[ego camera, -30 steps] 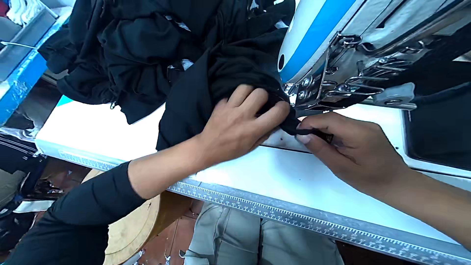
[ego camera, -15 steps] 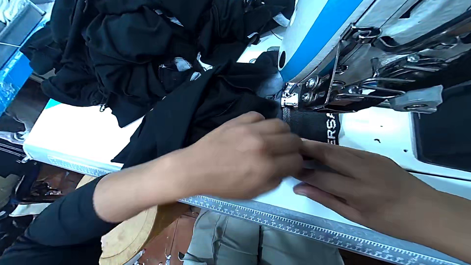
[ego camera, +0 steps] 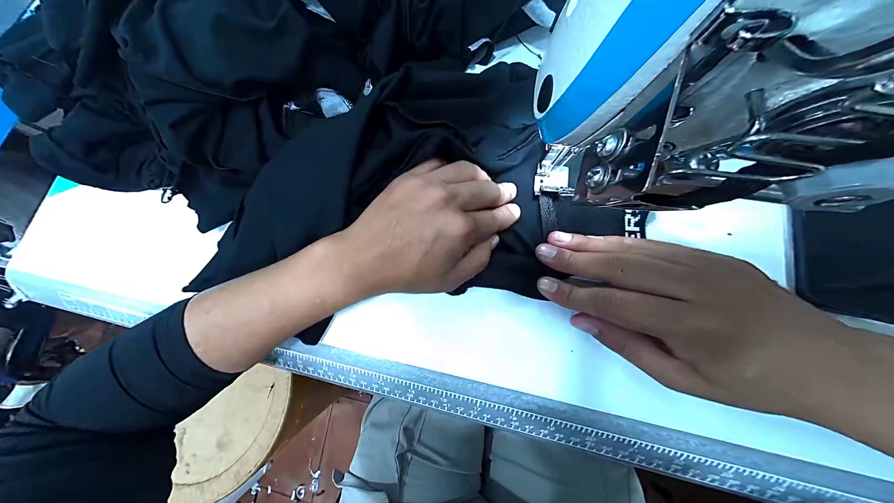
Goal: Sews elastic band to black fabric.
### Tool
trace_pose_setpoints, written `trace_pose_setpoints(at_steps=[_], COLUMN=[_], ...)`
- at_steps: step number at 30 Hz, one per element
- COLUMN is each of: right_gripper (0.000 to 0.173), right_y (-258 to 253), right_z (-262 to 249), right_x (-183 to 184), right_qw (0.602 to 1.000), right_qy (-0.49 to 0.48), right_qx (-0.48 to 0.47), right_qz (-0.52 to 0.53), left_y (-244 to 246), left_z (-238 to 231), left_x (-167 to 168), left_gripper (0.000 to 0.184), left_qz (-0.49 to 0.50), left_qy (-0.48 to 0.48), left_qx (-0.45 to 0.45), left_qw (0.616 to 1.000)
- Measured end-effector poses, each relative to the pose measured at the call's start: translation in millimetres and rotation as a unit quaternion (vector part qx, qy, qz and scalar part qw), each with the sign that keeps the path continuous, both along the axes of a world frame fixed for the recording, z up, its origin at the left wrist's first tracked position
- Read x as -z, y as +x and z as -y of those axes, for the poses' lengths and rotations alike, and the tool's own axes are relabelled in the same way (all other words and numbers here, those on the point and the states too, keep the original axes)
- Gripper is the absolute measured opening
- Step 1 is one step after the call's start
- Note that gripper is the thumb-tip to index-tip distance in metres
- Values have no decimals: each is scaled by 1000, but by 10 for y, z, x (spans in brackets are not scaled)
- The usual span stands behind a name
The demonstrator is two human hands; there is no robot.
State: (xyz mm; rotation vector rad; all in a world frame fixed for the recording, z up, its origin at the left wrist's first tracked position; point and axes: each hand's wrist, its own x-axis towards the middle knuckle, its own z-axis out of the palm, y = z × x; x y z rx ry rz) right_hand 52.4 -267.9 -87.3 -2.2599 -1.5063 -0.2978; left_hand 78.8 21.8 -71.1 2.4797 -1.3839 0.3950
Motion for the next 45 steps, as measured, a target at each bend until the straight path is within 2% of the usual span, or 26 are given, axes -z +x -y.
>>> trace_pose_setpoints(at_steps=[5, 8, 11, 13, 21, 28, 34, 45], right_gripper=[39, 41, 42, 41, 42, 43, 42, 49], right_y=[82, 61, 44, 44, 44, 41, 76, 178], right_z=[-59, -51, -47, -35, -18, -50, -53, -128], right_x=[7, 13, 30, 31, 24, -5, -7, -37], right_qw=[1000, 999, 998, 999, 999, 999, 999, 989], right_qy=[5, 1, -1, -4, 4, -3, -2, -29], right_qx=[29, 47, 51, 49, 51, 49, 44, 146], right_qz=[9, 20, 20, 13, 9, 13, 19, 7], left_y=[249, 169, -59, -73, 0, -60, -46, 311], left_z=[-35, 60, 240, 266, 184, 194, 190, 203], left_x=[-48, -149, -155, -66, -32, -30, -15, -50], left_gripper=[33, 26, 23, 20, 24, 23, 23, 19], left_qz=[15, 32, -47, -86, -100, -46, -37, -51], left_qy=[13, -4, -93, -102, -115, -60, -57, -57], left_qx=[4, 9, 35, 36, 24, 15, 4, -20], left_qw=[1000, 999, 994, 990, 988, 997, 998, 997])
